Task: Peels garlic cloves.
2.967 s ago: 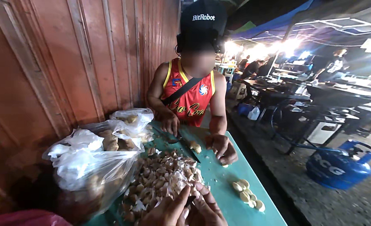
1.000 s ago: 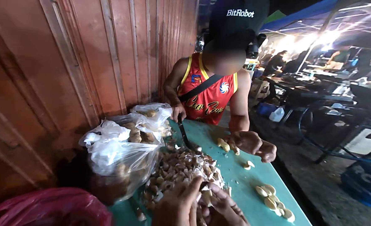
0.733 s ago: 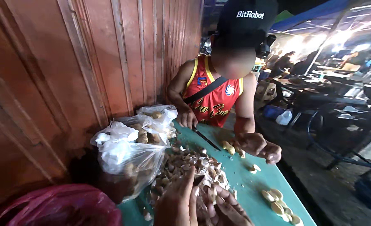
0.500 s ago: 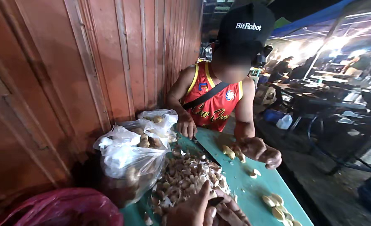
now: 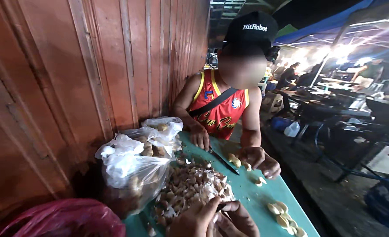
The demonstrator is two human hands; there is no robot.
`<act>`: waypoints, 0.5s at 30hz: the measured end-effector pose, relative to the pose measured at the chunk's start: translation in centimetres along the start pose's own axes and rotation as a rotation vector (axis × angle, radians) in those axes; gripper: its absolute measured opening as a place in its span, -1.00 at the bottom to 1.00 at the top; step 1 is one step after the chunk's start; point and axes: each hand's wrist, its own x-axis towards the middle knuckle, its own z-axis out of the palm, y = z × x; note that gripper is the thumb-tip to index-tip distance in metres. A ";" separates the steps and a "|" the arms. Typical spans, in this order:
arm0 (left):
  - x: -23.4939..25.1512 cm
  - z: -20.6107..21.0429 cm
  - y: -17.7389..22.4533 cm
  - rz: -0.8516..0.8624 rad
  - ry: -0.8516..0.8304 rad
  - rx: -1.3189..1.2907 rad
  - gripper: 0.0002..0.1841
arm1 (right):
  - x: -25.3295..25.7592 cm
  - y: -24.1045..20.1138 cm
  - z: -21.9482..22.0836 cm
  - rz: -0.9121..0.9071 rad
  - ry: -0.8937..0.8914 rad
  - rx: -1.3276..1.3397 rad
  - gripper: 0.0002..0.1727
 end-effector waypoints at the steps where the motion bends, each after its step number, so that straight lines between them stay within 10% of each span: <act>1: 0.0 -0.1 0.0 -0.002 0.009 -0.015 -0.64 | -0.1 0.0 0.1 -0.010 0.005 0.000 -0.66; 15: 0.5 -1.1 -1.1 -0.064 0.072 -0.078 -0.63 | -0.3 0.8 0.7 -0.277 -0.143 -0.128 -0.71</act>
